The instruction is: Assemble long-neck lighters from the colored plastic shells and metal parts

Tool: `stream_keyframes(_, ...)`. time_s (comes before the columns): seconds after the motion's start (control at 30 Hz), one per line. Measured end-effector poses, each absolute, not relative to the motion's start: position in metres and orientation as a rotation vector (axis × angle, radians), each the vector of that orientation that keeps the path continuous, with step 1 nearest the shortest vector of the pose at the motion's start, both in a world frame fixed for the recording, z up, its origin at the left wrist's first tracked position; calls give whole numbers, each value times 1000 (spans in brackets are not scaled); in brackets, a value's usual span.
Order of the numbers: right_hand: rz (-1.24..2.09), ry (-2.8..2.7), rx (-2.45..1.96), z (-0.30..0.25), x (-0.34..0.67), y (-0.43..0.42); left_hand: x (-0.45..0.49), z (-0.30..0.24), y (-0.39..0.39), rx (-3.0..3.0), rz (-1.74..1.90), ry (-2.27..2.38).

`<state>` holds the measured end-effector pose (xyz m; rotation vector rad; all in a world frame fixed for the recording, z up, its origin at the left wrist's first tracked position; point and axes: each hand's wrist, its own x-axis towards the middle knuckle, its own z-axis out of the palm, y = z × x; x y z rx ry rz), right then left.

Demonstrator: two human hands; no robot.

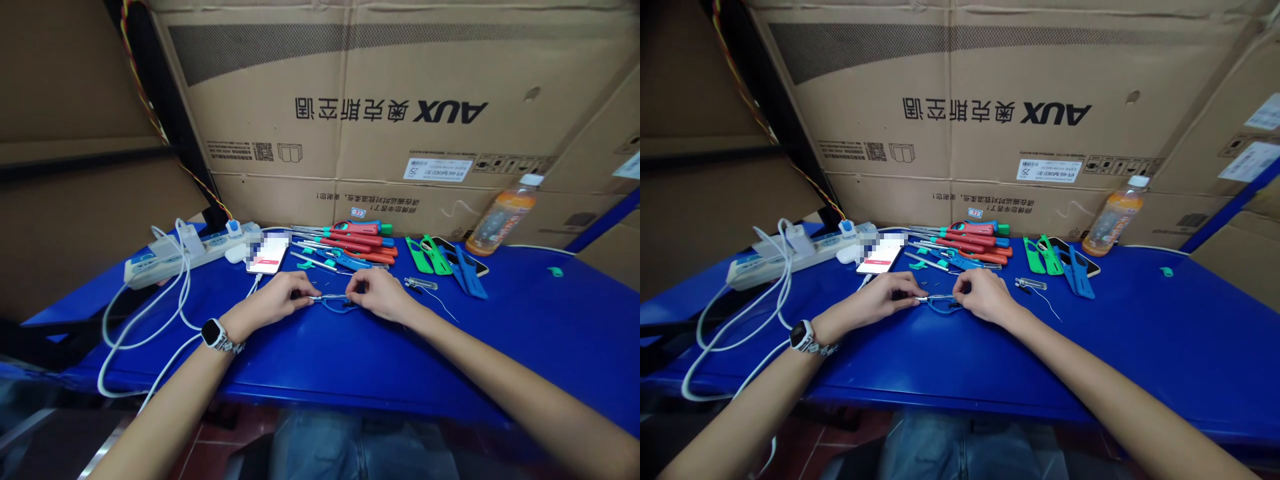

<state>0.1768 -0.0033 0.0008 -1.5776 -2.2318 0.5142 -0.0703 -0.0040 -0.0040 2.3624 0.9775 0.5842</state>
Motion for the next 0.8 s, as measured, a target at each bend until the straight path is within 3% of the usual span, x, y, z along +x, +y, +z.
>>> stream_keyframes(0.8, 487, -2268, -1547, 1, 177, -5, -68, -7, -7, 2588, 588, 999)
